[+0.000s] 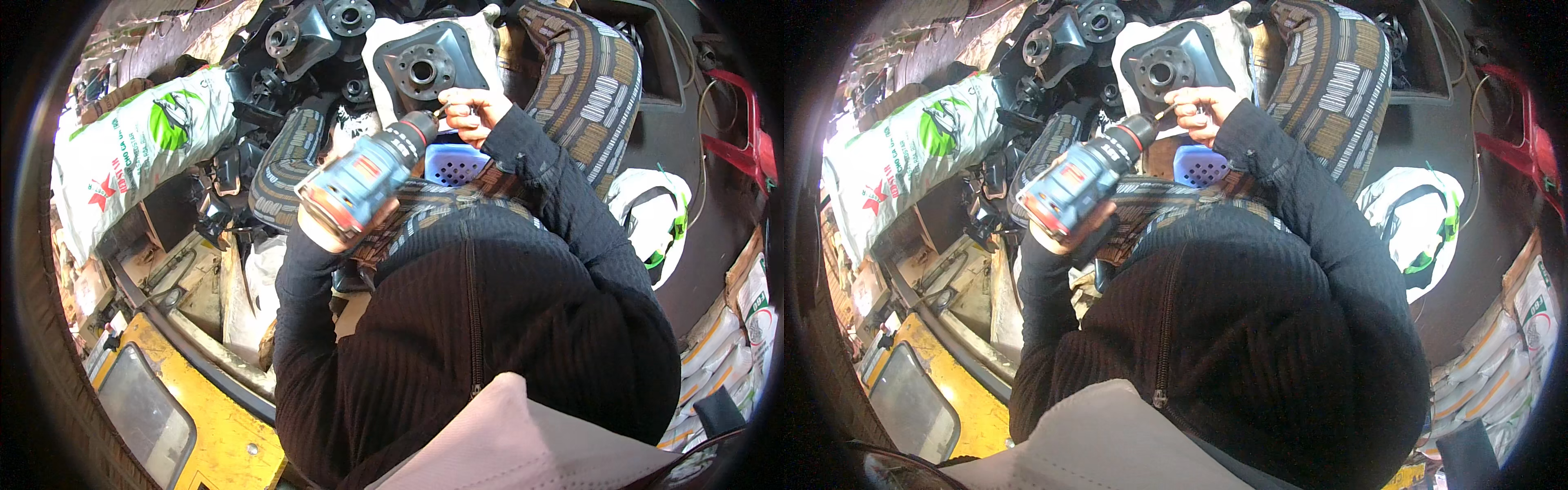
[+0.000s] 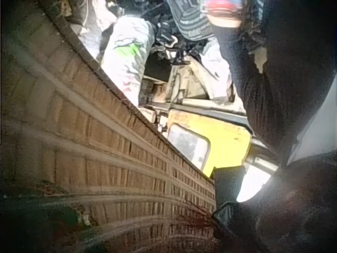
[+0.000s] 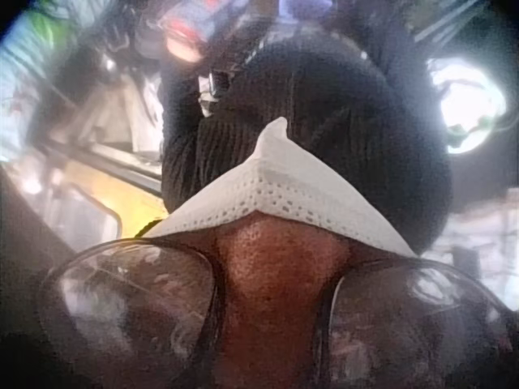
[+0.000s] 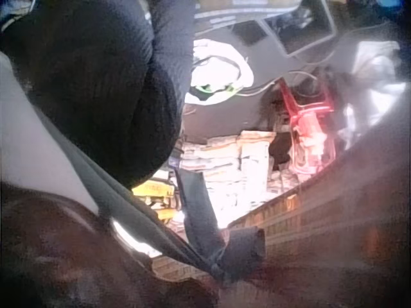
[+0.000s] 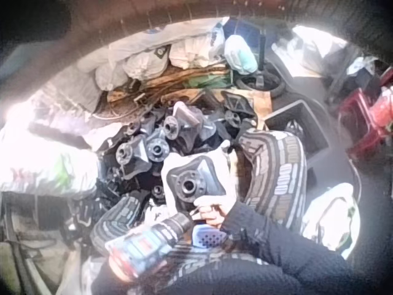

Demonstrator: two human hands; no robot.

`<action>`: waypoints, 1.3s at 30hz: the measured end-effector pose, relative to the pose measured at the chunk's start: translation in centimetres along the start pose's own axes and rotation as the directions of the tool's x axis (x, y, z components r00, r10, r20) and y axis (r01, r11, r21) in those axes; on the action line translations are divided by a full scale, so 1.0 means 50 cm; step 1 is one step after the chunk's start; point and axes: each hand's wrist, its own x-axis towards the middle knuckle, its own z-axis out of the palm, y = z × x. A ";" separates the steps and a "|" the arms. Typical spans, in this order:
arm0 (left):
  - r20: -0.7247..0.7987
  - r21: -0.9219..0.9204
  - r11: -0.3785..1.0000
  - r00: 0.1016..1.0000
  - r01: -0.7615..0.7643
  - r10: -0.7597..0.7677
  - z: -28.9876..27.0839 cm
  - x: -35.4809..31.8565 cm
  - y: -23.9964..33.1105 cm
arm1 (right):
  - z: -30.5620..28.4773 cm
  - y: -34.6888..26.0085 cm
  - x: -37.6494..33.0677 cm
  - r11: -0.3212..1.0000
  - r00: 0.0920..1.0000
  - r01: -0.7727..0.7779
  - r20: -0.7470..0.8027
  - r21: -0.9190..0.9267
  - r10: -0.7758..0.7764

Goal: The person uses a cordless drill to drive screws into black plastic parts. They repeatedly pick up parts, align them, and drill while holding the part with the other hand. The person places finished parts aside and continues with the next one.

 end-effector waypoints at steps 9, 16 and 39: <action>-0.063 0.285 0.958 0.998 0.033 -0.016 -0.022 0.031 -0.037 | -0.046 0.004 0.032 0.810 0.726 0.305 -0.428 -0.501 -0.538; 0.002 0.380 0.923 0.997 0.065 -0.071 -0.024 0.085 -0.139 | -0.083 -0.003 0.103 0.652 0.571 0.168 -0.466 -0.739 -0.676; 0.000 -0.116 0.977 0.983 0.181 -0.182 -0.039 0.159 -0.127 | -0.064 0.001 0.133 0.505 0.616 0.287 -0.247 -0.814 -0.748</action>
